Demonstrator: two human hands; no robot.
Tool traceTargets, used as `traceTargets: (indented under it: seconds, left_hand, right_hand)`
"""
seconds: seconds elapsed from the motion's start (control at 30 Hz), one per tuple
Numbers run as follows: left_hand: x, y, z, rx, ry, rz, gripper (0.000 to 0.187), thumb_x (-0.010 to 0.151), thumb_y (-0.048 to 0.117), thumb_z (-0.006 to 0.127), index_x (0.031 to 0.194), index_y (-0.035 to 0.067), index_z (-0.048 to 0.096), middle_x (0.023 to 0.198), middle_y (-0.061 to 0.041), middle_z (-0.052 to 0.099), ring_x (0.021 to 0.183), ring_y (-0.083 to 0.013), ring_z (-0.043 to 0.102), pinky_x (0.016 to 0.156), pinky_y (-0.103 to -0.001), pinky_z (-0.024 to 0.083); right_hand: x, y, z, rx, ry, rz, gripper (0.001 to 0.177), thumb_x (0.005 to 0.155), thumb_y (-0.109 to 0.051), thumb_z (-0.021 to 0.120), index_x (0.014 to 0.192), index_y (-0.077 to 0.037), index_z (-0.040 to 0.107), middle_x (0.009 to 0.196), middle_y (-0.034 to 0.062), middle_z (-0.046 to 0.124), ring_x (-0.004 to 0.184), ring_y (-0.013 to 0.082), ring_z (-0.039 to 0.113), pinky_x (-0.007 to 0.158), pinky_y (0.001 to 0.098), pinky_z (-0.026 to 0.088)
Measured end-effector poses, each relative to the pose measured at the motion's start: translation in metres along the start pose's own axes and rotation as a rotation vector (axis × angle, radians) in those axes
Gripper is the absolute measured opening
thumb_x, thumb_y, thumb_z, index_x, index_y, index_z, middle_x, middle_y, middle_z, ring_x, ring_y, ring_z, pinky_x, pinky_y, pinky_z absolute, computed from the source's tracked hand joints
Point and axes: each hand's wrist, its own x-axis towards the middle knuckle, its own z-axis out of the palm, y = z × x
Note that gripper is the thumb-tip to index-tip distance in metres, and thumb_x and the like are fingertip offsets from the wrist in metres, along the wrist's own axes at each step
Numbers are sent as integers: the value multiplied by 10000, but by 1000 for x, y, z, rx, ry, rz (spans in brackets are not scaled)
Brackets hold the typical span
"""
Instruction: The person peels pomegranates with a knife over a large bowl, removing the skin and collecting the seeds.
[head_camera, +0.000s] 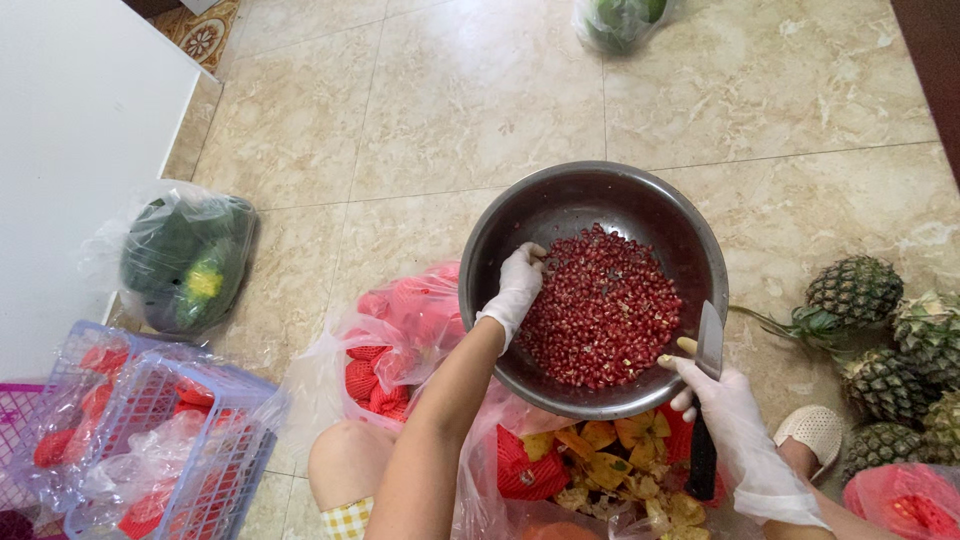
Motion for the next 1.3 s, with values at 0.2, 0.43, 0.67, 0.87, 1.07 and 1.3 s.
traceTargets:
  seconds: [0.2,0.43,0.67,0.87,1.07,1.3]
  left_hand:
    - [-11,3,1,682,-117,125,174,836,212,827,873,51,774,880,-161,729,801,-271,669,727,-388,523]
    - [-19,45,-4,-296,-406,-247,81,929,61,696,999,60,656,986,-103,785,768,-176,733,672,-310,585]
    - [-130,116,30,247,-992,-280,191,955,82,620,1082,103,761,1073,-80,765,892,-155,693,791,-258,570]
    - [-89,117,44,523,-426,-116,266,937,30,598,1052,105,826,1136,-77,742,986,-158,682,994,-301,500]
    - [-56,113,27,104,-339,-143,198,838,10,740,1029,63,739,1052,-106,754,961,-171,690,920,-299,548]
    - [-82,97,74,486,-394,481,102,800,85,775,894,45,764,1181,-210,687,1025,-339,683,949,-372,543]
  right_hand:
    - [3,2,-1,4,-8,0,544,929,-207,633,1424,9,564,1065,96,792,594,103,548,517,250,418]
    - [9,3,-5,44,-19,-14,510,938,-196,602,1401,17,573,1089,92,794,606,116,559,520,262,434]
    - [14,10,-11,-10,-48,-14,495,947,-201,596,1394,12,581,1114,113,798,604,131,573,519,272,451]
    - [21,18,-19,40,-26,-68,464,959,-215,597,1361,17,611,1115,126,781,610,124,584,510,259,451]
    - [19,12,-18,106,30,-17,451,949,-192,616,1358,-2,616,1115,113,779,626,110,571,518,264,436]
    - [14,9,-16,56,-7,-32,441,955,-207,604,1344,-2,637,1089,91,791,613,108,574,522,253,444]
